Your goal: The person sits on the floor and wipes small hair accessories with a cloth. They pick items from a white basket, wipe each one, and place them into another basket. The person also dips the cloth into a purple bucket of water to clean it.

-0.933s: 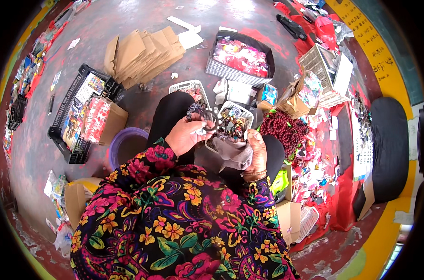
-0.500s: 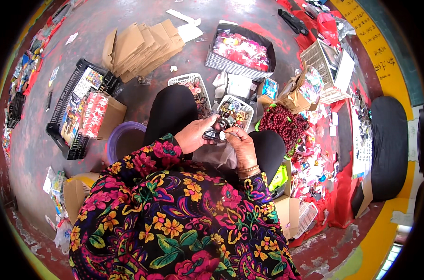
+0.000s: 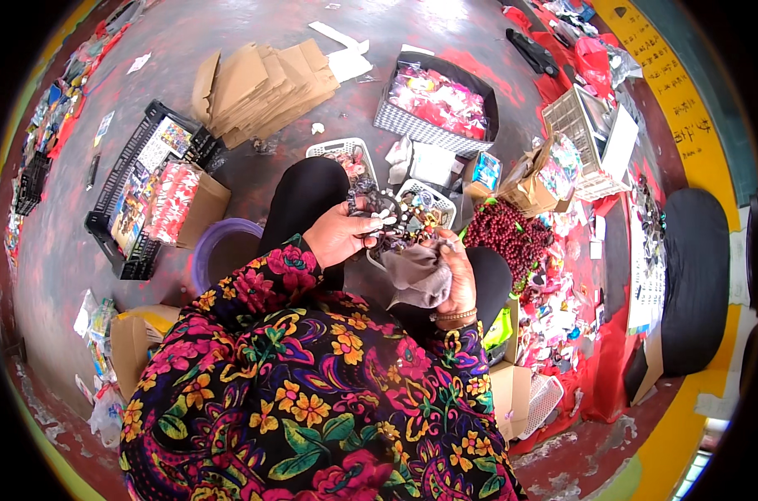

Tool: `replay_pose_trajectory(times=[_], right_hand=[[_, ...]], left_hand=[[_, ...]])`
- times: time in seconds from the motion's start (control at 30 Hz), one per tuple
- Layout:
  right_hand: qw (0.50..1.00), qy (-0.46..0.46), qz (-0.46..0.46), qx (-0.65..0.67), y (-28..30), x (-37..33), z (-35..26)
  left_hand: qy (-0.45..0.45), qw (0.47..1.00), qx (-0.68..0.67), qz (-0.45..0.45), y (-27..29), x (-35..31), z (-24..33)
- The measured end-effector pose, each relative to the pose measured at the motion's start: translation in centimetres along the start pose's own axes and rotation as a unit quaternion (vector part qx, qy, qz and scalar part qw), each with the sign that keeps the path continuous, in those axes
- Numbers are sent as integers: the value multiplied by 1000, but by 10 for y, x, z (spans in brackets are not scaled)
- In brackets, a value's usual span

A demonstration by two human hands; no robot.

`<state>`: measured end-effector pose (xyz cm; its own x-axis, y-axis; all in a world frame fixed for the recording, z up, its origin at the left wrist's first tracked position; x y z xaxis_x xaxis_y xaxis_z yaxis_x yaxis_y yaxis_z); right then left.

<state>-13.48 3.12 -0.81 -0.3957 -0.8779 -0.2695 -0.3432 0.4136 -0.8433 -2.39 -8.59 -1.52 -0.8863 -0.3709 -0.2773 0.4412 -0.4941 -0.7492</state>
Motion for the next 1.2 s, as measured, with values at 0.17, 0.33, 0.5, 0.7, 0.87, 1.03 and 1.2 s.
replay_pose_trajectory(times=[0.17, 0.33, 0.5, 0.7, 0.87, 1.03, 1.2], right_hand=[[991, 16, -129, -20, -28, -6, -8], [995, 39, -92, -2, -33, -12, -17], [985, 78, 17, 151, -15, -14, -44], [997, -5, 17, 70, 10, -12, 1], [974, 22, -39, -224, -17, -14, -10], [961, 49, -7, -272, -21, -14, -3], [941, 90, 7, -327, -26, -17, -3]], left_hand=[[-6, 998, -18, -62, -15, -8, 6], [20, 995, -67, -74, -22, -12, 2], [27, 995, -64, -66, -23, -11, -2], [39, 995, 39, -79, -26, -10, -8], [48, 977, 169, -120, -36, -14, -16], [100, 987, 88, -91, -44, -15, -30], [130, 985, 95, -62, -47, -16, -50]])
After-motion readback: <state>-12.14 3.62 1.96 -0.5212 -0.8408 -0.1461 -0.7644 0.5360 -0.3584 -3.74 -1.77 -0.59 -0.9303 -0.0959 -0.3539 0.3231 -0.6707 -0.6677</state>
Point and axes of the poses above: each hand's wrist, its own x-axis towards the middle knuckle, its own y-axis out of the back of the hand, z = x × y, the point moved 9 cm from there along x, towards the middle knuckle, and after that the axes turned 8 degrees about x, right-handed, at the moved point
